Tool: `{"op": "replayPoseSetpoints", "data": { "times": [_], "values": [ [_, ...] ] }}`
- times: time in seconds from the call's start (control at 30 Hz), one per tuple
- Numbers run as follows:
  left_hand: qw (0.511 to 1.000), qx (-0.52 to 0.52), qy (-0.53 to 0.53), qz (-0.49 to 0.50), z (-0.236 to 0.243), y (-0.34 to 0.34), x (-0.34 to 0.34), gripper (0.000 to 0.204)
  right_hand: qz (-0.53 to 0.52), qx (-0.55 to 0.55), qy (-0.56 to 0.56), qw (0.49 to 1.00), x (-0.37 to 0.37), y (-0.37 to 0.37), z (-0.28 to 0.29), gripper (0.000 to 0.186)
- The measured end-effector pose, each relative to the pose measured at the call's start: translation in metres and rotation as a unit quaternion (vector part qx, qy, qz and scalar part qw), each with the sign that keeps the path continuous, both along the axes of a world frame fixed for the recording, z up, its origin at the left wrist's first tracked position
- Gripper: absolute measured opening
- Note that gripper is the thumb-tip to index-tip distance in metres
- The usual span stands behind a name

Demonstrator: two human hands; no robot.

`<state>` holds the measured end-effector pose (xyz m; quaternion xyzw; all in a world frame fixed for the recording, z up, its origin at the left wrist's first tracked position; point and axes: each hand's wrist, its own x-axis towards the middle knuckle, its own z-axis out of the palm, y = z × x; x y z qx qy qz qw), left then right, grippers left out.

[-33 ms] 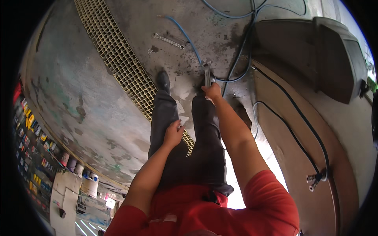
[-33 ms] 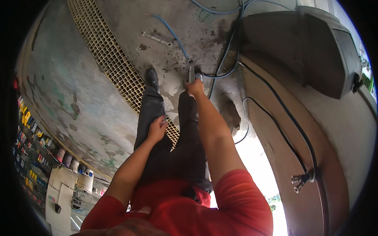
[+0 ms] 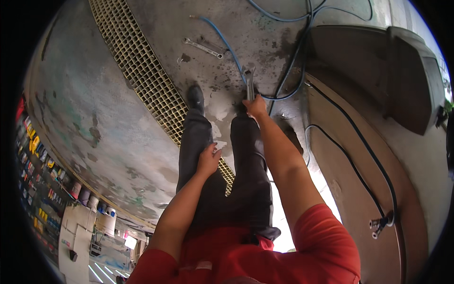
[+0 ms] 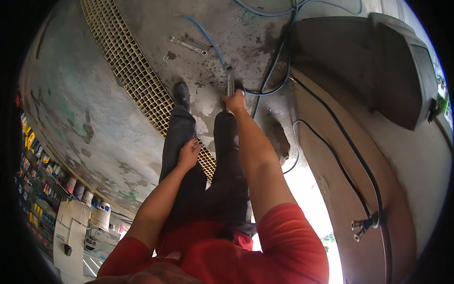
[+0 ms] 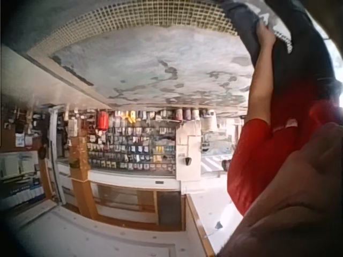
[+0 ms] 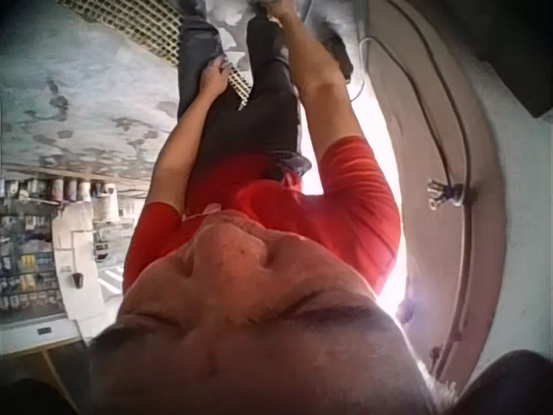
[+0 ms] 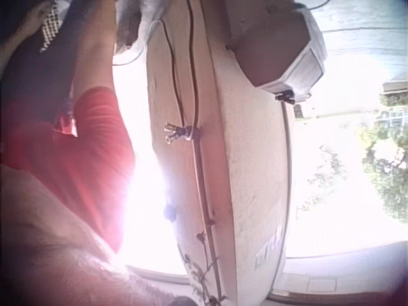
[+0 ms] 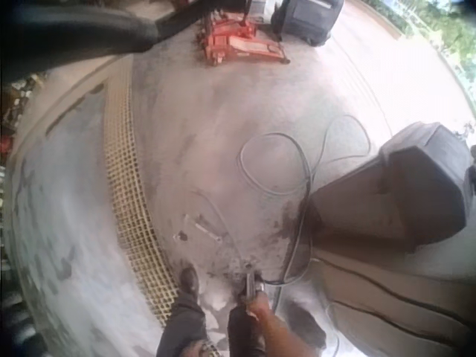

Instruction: The person disconnects a blue air hose from a metal pipe, attaches a new coupler to the hose, and then tightens the connection using two wrenches.

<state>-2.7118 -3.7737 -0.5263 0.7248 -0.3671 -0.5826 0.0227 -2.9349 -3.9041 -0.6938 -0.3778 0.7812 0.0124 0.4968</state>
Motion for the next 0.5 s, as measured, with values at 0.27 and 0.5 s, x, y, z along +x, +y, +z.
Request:
{"op": "replayPoseSetpoints", "data": {
  "times": [0.27,0.5],
  "values": [
    [0.97,0.182,0.133,0.091,-0.068,-0.03,-0.033,0.04,0.091,-0.019,0.041,0.995,-0.018,-0.092,-0.157,0.048],
    [0.959,0.187,0.176,0.121,-0.058,-0.077,-0.049,0.044,0.226,-0.046,0.2,0.952,0.041,-0.142,-0.179,0.032]
  ]
}}
